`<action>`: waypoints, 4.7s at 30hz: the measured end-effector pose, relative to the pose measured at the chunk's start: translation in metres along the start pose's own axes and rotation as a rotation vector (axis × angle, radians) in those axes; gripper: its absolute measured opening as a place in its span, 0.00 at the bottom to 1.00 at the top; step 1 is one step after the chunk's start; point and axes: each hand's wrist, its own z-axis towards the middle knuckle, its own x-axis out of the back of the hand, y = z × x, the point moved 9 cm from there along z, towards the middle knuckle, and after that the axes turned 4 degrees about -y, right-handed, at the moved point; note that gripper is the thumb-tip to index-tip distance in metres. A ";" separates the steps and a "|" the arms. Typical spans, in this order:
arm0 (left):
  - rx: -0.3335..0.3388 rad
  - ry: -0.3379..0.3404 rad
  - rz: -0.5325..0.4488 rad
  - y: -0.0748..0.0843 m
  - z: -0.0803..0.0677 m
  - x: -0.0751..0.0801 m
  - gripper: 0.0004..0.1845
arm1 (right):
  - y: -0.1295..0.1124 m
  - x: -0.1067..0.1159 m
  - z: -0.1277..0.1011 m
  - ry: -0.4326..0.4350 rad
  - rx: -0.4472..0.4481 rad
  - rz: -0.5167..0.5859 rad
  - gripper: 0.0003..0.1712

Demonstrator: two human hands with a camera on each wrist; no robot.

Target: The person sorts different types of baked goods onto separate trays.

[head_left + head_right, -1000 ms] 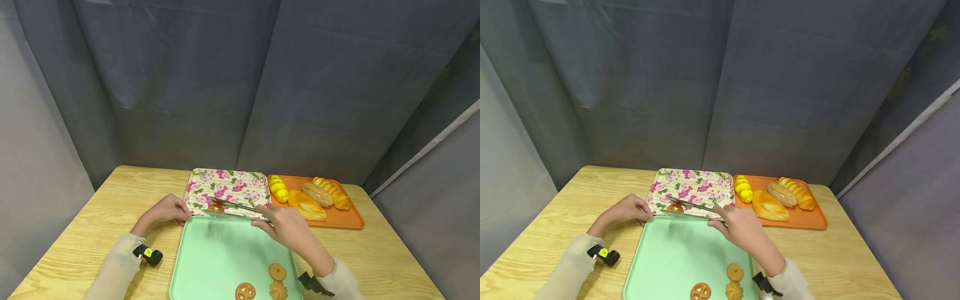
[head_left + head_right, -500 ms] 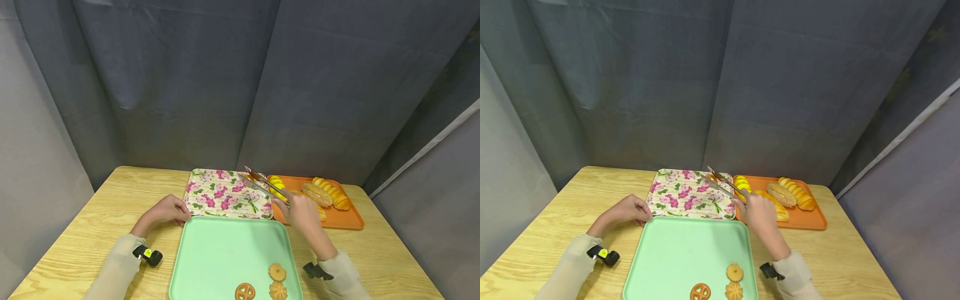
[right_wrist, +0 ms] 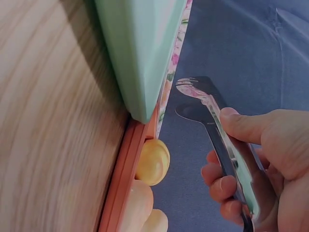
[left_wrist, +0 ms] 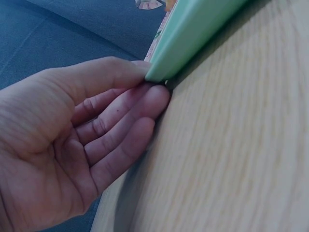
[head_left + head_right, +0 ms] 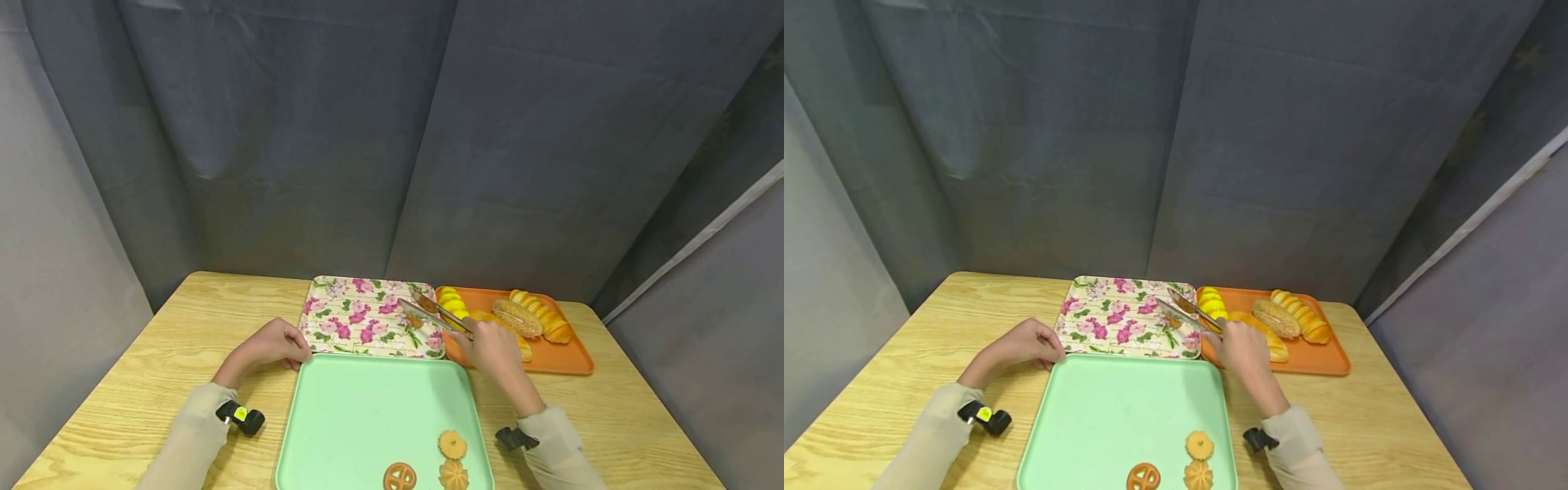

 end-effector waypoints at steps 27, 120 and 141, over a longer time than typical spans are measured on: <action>-0.001 0.001 0.008 0.000 0.000 0.000 0.06 | 0.004 0.046 -0.005 -0.061 0.081 0.151 0.28; 0.007 -0.004 -0.005 0.002 -0.001 0.001 0.06 | -0.086 0.029 -0.034 -0.290 0.509 0.124 0.24; 0.018 0.002 -0.005 0.000 -0.002 0.000 0.07 | -0.091 0.031 -0.034 -0.205 0.542 0.113 0.20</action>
